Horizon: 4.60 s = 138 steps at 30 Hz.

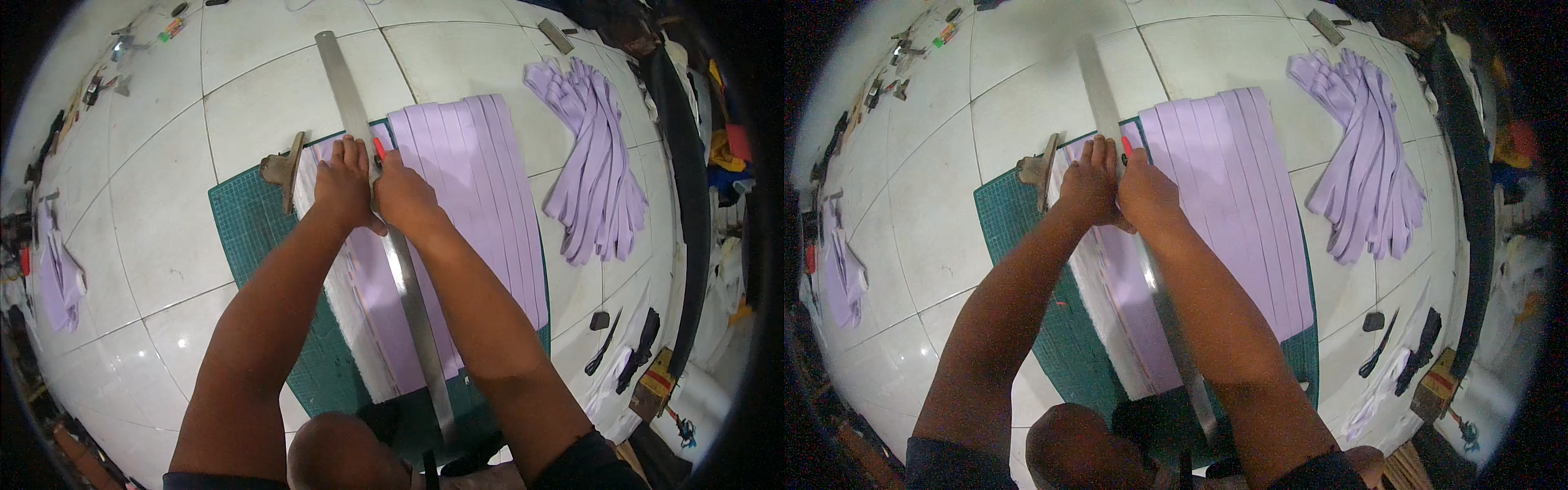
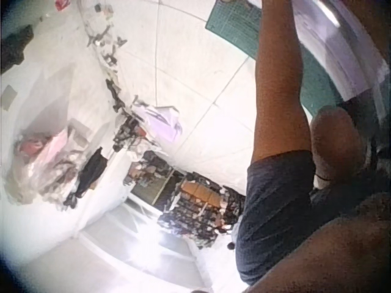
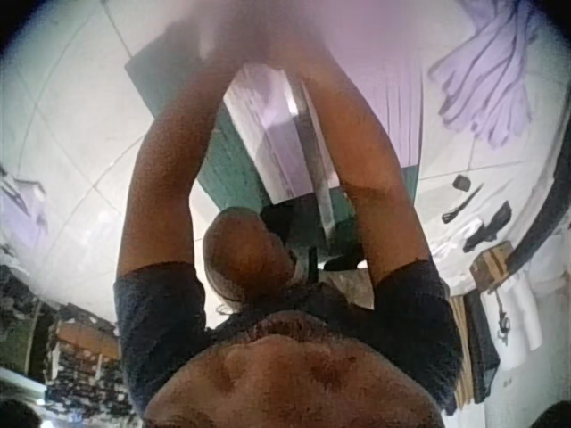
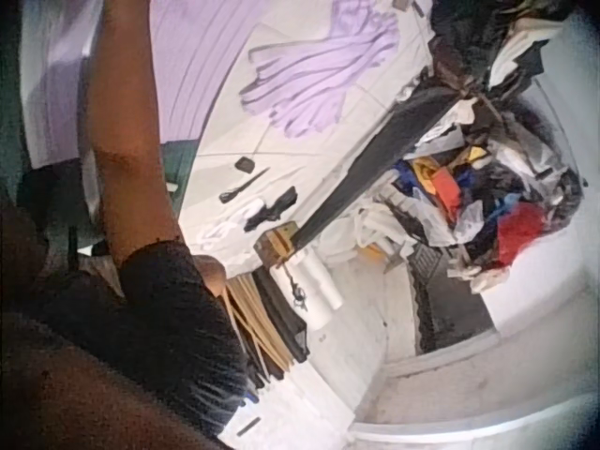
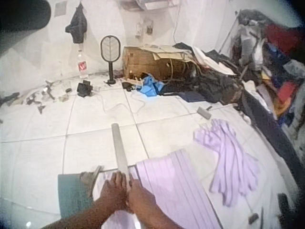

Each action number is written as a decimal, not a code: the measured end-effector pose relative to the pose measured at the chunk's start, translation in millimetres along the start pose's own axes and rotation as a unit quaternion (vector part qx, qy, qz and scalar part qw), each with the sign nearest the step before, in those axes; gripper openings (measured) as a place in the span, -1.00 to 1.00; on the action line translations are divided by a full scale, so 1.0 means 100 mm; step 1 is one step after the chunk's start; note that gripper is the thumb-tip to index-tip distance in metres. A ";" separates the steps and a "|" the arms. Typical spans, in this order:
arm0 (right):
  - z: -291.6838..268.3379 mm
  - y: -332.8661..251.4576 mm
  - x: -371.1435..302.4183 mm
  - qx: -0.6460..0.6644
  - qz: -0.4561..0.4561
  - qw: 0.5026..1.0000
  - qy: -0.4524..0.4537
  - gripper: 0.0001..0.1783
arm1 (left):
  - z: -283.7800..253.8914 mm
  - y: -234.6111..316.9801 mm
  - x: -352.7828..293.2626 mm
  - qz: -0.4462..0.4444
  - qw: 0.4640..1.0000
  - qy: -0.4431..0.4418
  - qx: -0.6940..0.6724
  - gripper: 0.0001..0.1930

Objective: The person cuts a stack of purple fabric into strips using a rotary cutter and a metal ruler on a cutting mat.

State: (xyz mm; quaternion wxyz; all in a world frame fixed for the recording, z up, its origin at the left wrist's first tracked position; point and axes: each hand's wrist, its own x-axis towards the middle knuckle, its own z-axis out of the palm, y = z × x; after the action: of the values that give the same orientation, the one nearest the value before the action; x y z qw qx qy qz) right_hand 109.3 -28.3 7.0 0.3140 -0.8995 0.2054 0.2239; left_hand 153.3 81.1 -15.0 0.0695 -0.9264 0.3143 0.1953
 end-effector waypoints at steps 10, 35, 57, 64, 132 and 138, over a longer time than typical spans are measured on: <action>0.36 0.76 -1.38 0.008 0.047 0.996 -0.071 -0.67 | -0.04 -0.02 -0.03 0.008 0.999 -0.015 -0.029 0.60; 0.23 -0.06 0.00 -0.019 -0.009 0.998 0.063 -0.65 | 0.17 -0.09 0.04 -0.011 1.000 0.007 0.001 0.60; 0.09 0.79 -1.54 -0.085 0.075 0.985 -0.131 -0.71 | -0.02 -0.07 -0.03 0.009 1.000 -0.018 -0.010 0.61; 0.05 0.47 -0.75 0.000 -0.035 0.997 0.071 -0.70 | -0.02 -0.04 -0.05 0.010 1.000 0.006 -0.017 0.55; 1.00 2.21 -4.67 0.158 0.345 0.923 -0.068 -0.57 | 0.04 -0.15 0.97 -0.015 0.936 0.208 -0.285 -0.71; 0.96 2.13 -4.47 0.215 0.279 0.936 0.005 -0.52 | 0.17 -0.30 0.87 0.021 0.883 0.337 -0.327 -0.63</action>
State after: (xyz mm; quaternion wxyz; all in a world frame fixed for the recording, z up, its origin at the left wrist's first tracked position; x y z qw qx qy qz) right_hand -390.4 -15.7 76.3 0.4237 -0.7183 0.4927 0.2483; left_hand 229.6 60.6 -66.0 -0.3514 -0.8998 0.2561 -0.0352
